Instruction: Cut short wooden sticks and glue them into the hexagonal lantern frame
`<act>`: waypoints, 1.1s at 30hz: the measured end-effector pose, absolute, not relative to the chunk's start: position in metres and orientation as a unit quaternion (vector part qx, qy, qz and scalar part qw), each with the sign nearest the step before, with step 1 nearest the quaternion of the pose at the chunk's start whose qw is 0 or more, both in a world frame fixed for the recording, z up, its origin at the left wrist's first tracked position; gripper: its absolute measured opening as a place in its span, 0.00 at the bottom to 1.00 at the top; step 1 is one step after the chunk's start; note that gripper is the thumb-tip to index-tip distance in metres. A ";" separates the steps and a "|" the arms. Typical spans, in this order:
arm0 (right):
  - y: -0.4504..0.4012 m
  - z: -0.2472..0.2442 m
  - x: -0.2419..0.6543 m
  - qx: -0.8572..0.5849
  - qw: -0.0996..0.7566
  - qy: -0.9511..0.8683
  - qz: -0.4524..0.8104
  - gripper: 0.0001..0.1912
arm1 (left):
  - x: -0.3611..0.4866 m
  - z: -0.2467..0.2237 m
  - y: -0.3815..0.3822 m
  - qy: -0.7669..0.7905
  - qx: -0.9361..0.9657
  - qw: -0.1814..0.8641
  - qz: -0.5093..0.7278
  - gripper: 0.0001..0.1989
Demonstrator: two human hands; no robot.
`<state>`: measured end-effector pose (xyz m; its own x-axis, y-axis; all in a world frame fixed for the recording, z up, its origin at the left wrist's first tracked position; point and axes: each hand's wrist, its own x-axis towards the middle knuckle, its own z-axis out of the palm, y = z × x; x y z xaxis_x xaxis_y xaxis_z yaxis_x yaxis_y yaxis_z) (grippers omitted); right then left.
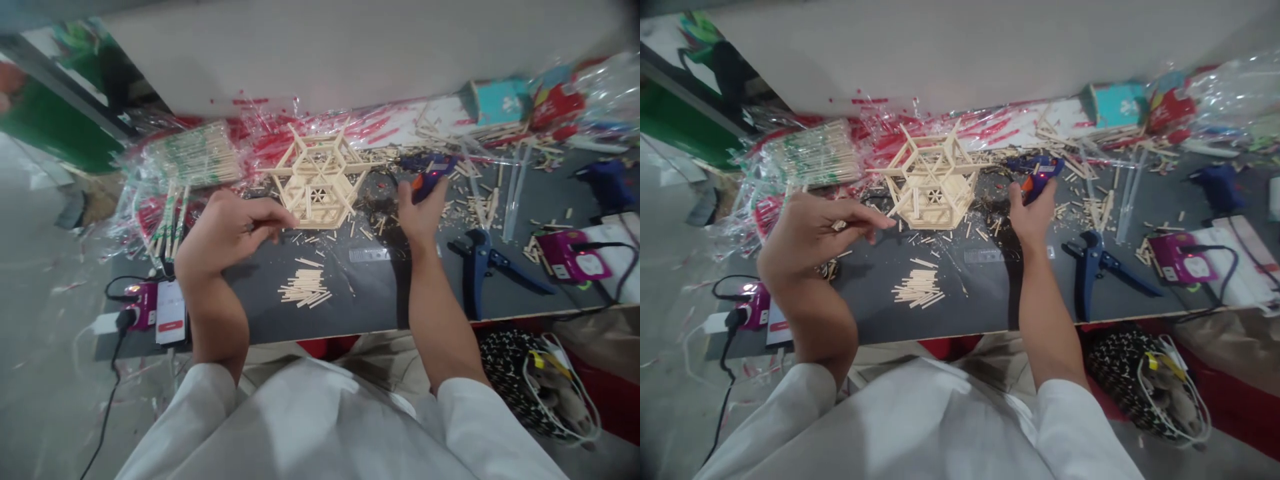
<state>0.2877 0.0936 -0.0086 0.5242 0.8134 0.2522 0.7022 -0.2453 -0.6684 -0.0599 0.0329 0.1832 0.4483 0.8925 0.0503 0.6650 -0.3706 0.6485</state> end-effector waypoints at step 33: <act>0.148 0.088 0.259 -0.491 0.386 -0.781 0.029 0.18 | -0.043 0.014 0.002 0.483 0.856 0.174 0.070 0.06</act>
